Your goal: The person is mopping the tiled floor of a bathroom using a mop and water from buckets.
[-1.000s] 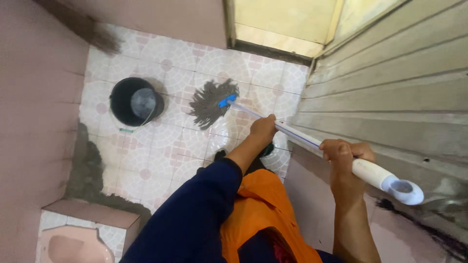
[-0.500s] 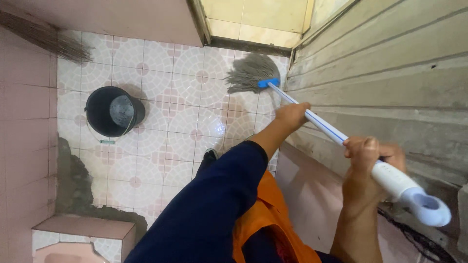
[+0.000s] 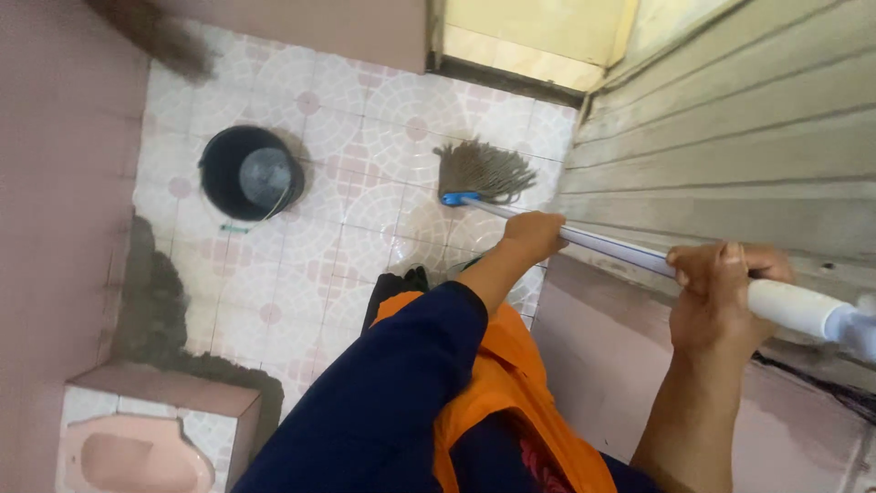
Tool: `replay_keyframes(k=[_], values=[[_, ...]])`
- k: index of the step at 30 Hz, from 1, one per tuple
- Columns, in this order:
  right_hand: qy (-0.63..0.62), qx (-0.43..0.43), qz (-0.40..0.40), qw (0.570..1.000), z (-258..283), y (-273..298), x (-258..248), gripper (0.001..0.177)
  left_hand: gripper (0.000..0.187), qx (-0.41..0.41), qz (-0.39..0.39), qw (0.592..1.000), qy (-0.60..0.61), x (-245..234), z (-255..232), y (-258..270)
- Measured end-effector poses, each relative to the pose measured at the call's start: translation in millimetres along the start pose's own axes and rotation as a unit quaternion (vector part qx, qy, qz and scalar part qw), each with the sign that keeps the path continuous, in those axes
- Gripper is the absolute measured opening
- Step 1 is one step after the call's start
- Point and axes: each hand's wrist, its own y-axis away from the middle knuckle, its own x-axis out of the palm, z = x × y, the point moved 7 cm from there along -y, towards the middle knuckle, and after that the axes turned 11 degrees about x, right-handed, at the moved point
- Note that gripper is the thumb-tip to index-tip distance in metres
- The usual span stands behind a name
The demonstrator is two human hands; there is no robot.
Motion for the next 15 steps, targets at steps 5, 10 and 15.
replay_keyframes(k=[5, 10, 15], values=[[-0.037, 0.038, 0.060, 0.997, -39.5, -12.2, 41.9, 0.031, 0.029, -0.102, -0.032, 0.994, 0.014, -29.8, 56.9, 67.0], [-0.064, 0.081, 0.108, 0.989, -88.3, -18.4, 126.5, 0.030, 0.028, -0.179, -0.116, 0.977, 0.020, -39.6, 141.0, 145.0], [-0.107, 0.115, 0.184, 0.970, -136.7, 6.9, 219.3, 0.022, 0.030, -0.318, -0.138, 0.938, 0.017, -45.3, 227.8, 240.0]])
